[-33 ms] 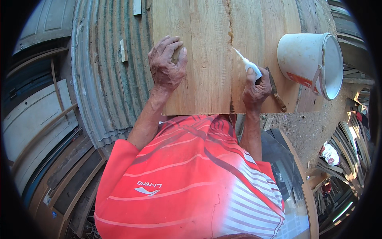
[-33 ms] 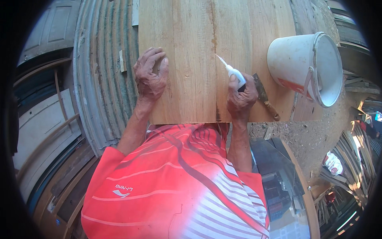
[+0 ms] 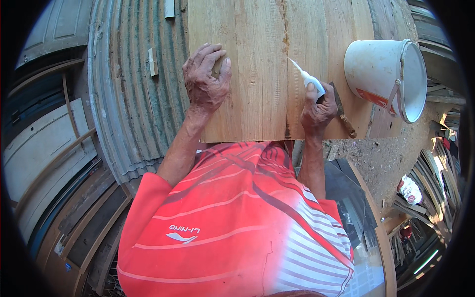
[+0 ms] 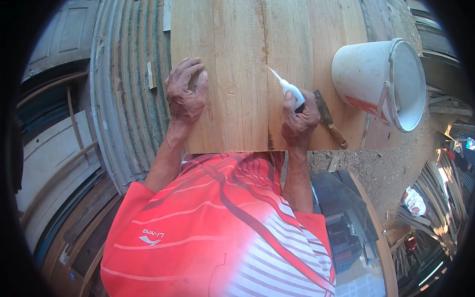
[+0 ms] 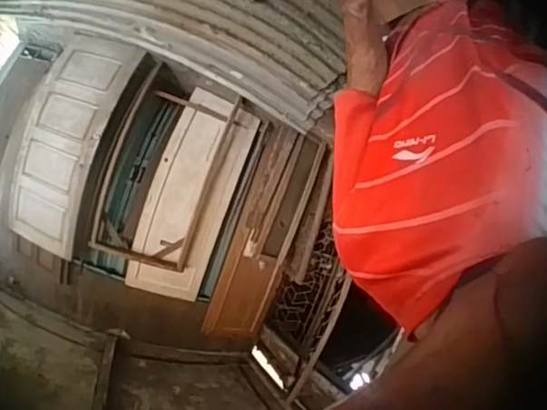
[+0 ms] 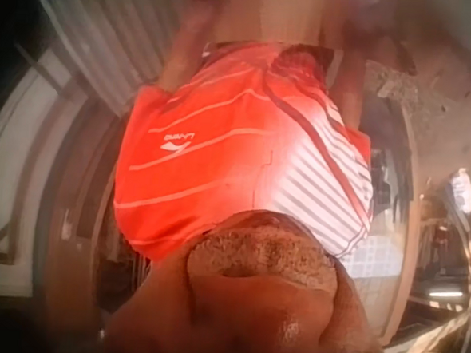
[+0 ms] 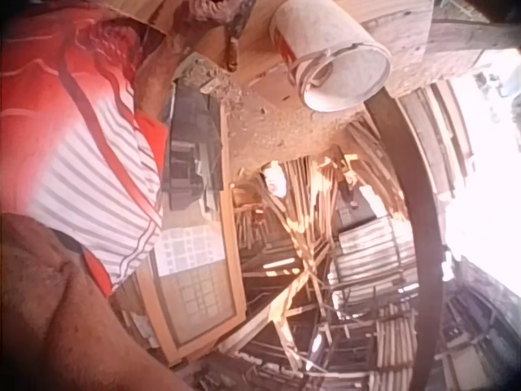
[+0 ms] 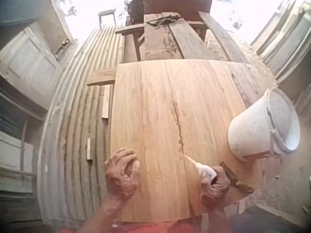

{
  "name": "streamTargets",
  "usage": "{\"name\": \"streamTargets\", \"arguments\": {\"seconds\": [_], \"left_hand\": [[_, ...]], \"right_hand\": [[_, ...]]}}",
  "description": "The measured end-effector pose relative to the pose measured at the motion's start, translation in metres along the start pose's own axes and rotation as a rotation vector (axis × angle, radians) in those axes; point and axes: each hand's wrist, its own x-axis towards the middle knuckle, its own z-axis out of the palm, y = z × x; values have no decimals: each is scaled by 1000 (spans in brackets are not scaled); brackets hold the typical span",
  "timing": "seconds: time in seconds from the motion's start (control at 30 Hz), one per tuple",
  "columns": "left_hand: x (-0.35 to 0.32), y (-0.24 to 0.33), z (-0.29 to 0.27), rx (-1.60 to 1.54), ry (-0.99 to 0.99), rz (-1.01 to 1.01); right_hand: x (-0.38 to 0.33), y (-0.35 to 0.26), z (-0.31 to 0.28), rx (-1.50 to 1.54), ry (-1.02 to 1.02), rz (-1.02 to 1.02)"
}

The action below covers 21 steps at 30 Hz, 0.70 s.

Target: The person applies glue from a small tube onto a wooden board, then uses a scraper to spread it over the surface before handling small wooden pieces.

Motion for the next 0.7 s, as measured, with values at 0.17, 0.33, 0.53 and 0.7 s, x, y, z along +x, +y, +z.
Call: {"name": "streamTargets", "arguments": {"seconds": [0.17, 0.33, 0.53, 0.7], "left_hand": [[1, -1, 0, 8, -14, 21], [0, -2, 1, 13, -19, 22], [2, 4, -4, 45, -35, 25], [2, 4, -4, 27, -27, 16]], "right_hand": [[-1, 0, -3, 7, -13, 41], [-1, 1, -2, 53, -10, 61], [-1, 1, -1, 44, -17, 57], [-1, -1, -1, 39, -13, 46]]}}
